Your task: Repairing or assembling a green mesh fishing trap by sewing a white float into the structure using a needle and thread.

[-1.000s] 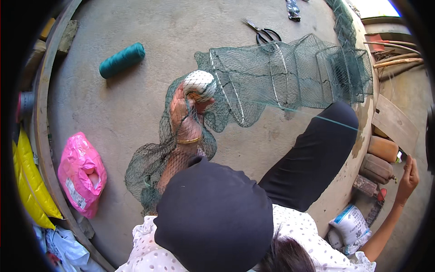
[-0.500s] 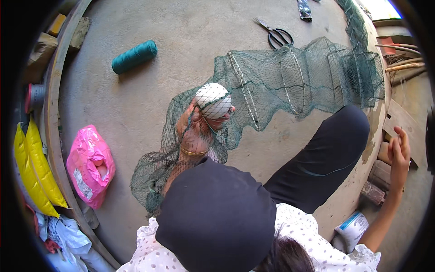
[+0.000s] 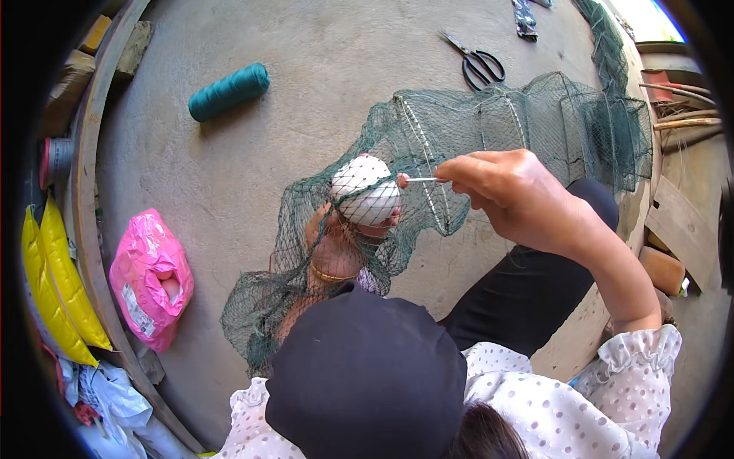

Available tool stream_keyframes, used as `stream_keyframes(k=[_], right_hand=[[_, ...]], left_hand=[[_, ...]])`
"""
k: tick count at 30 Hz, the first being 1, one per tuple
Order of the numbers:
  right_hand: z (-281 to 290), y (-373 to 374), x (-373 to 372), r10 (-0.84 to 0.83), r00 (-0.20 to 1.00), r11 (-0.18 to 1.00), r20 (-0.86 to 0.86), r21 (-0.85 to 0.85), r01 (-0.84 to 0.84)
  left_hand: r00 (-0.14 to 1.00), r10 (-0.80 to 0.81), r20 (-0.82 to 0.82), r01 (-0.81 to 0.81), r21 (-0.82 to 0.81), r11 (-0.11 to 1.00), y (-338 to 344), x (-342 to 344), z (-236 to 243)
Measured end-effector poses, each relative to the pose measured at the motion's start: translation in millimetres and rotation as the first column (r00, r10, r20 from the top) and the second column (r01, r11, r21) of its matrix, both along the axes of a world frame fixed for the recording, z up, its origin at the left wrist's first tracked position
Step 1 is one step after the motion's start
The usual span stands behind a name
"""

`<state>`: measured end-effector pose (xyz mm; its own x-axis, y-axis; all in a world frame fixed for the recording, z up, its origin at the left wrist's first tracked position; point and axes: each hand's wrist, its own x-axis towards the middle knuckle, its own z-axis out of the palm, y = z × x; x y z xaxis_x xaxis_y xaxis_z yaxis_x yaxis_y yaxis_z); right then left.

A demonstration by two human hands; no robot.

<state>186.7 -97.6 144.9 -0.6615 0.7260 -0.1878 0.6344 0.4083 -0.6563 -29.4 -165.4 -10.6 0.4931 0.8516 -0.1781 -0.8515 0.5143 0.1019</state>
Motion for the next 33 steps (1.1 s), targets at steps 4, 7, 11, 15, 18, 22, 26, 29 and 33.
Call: stream_keyframes(k=[4,7,11,15,18,22,26,29,33], right_hand=[[-5,7,-5,0.018,0.997,0.999,0.072,0.034,-0.021],[-10,10,-5,0.012,0.996,0.996,0.089,0.085,-0.019],[-10,13,-5,0.020,0.994,0.998,0.110,0.052,-0.026],[-11,16,-2,0.039,0.991,0.996,0.124,0.078,-0.048],[-11,17,-1,0.028,0.994,0.997,0.101,0.065,-0.035],[-16,16,-1,0.022,0.999,0.998,0.050,0.054,-0.024],[-23,16,-2,-0.015,0.997,1.000,-0.078,0.021,0.017],[-26,20,0,-0.071,0.993,0.994,-0.090,0.079,0.078],[-26,28,2,0.098,0.987,0.853,0.125,0.501,-0.148]], left_hand=[[0.997,0.072,-0.002,-0.072,-0.087,0.994,-3,1,2],[0.989,0.083,0.122,-0.076,-0.057,0.995,2,5,3],[0.992,0.051,0.115,-0.042,-0.081,0.996,0,4,-1],[1.000,0.005,0.016,-0.005,-0.023,1.000,1,2,-7],[1.000,-0.016,0.027,0.014,0.054,0.998,5,3,-2],[0.989,-0.012,-0.145,0.005,-0.048,0.999,3,4,4],[0.994,-0.058,0.097,0.086,-0.310,0.947,4,1,-17],[0.998,-0.049,0.024,0.054,-0.247,0.967,10,4,-13],[0.998,-0.051,-0.046,0.044,-0.154,0.987,6,12,-7]])
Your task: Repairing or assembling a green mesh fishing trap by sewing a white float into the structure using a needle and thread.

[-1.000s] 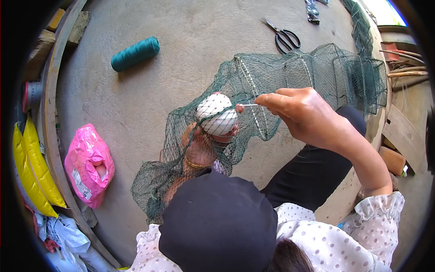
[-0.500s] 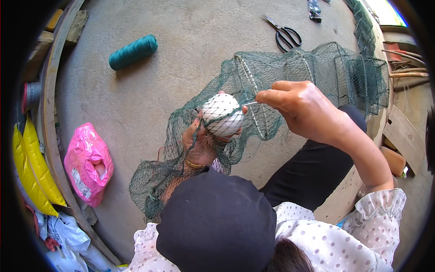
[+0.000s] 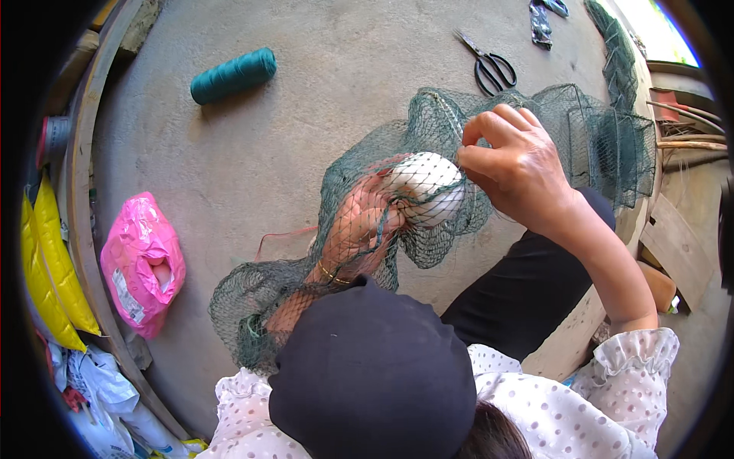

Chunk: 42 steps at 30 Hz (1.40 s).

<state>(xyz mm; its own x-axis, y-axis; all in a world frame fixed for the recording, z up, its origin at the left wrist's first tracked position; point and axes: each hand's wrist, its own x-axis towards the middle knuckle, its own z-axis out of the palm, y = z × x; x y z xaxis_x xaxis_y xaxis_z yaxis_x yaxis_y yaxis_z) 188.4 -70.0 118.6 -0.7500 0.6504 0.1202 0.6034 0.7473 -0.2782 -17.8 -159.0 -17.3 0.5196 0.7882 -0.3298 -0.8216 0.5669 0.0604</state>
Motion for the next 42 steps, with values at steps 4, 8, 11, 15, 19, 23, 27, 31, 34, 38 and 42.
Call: stream_keyframes(k=[4,8,11,15,19,23,27,31,34,38,42], right_hand=[[-4,-3,7,-0.031,0.998,0.970,0.045,-0.238,0.041],[-16,-2,4,-0.044,0.994,0.961,-0.097,-0.275,0.016],[-19,1,9,0.014,0.983,0.981,-0.183,-0.189,-0.050],[-19,-4,4,-0.049,0.979,0.961,-0.196,-0.275,-0.007],[-15,-10,2,-0.168,0.963,0.902,-0.213,-0.428,0.063],[-17,-12,-1,-0.184,0.960,0.882,-0.209,-0.466,0.067],[-17,-14,1,-0.106,0.988,0.971,-0.115,-0.225,0.078],[-14,-14,0,-0.073,0.997,0.985,0.025,-0.152,0.077],[-14,-16,-1,-0.098,0.995,0.983,0.013,-0.156,0.099],[-17,-18,-3,-0.114,0.993,0.979,-0.044,-0.174,0.105],[-13,-19,-7,-0.222,0.962,0.917,-0.159,-0.369,0.151]], left_hand=[[0.997,0.008,-0.079,0.000,0.097,0.995,1,2,8],[0.986,0.029,-0.165,0.004,0.191,0.982,4,-2,14],[0.975,0.031,-0.219,0.027,0.259,0.966,5,1,18],[0.953,0.053,-0.298,0.057,0.348,0.936,6,2,24],[0.867,-0.043,-0.497,0.246,0.350,0.904,6,-3,15],[0.831,-0.031,-0.556,0.265,0.345,0.900,-2,-3,4],[0.857,-0.038,-0.513,0.260,0.369,0.892,-2,-1,1],[0.874,-0.037,-0.484,0.251,0.387,0.887,-2,-4,4],[0.889,-0.039,-0.456,0.244,0.401,0.883,-2,-5,5],[0.910,-0.042,-0.413,0.234,0.424,0.875,1,-4,7],[0.925,-0.040,-0.378,0.220,0.448,0.867,6,-6,14]])
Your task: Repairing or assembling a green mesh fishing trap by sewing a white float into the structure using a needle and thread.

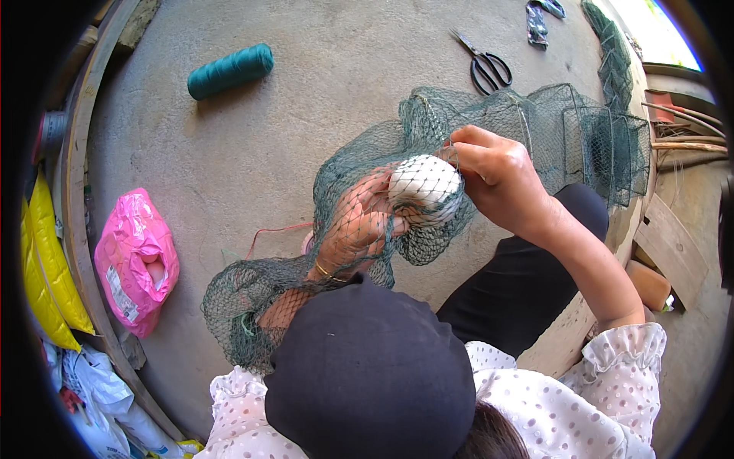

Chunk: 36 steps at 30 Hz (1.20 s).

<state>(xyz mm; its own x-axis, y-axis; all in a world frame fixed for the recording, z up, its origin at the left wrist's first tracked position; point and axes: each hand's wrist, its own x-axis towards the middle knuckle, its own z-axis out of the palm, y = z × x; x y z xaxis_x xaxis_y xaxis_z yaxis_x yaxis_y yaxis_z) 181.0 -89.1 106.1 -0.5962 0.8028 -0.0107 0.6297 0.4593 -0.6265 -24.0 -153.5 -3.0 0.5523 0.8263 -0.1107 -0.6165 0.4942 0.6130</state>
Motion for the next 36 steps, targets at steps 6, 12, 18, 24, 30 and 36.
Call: stream_keyframes(k=[6,12,18,24,30,36], right_hand=[[7,-7,-7,-0.261,0.958,0.897,-0.117,-0.397,0.195],[10,-15,-2,-0.351,0.907,0.809,-0.233,-0.564,0.168],[18,-17,1,-0.376,0.914,0.775,-0.156,-0.593,0.218],[38,-26,-12,-0.153,0.976,0.967,0.152,0.226,0.117],[22,-17,-23,0.183,0.978,0.878,0.104,0.430,-0.210],[75,-21,-37,-0.162,0.719,0.911,-0.675,-0.382,-0.154]], left_hand=[[1.000,0.003,0.015,-0.003,-0.035,0.999,-7,-8,-10],[0.999,0.011,0.037,-0.009,-0.064,0.998,-10,-14,-11],[0.998,0.013,0.062,-0.007,-0.093,0.996,-14,-20,-15],[0.997,0.025,0.075,-0.016,-0.125,0.992,-20,-28,-18],[0.993,0.018,0.120,0.000,-0.146,0.989,-21,-27,-18],[0.989,0.066,0.130,-0.043,-0.176,0.983,-30,-41,-19]])
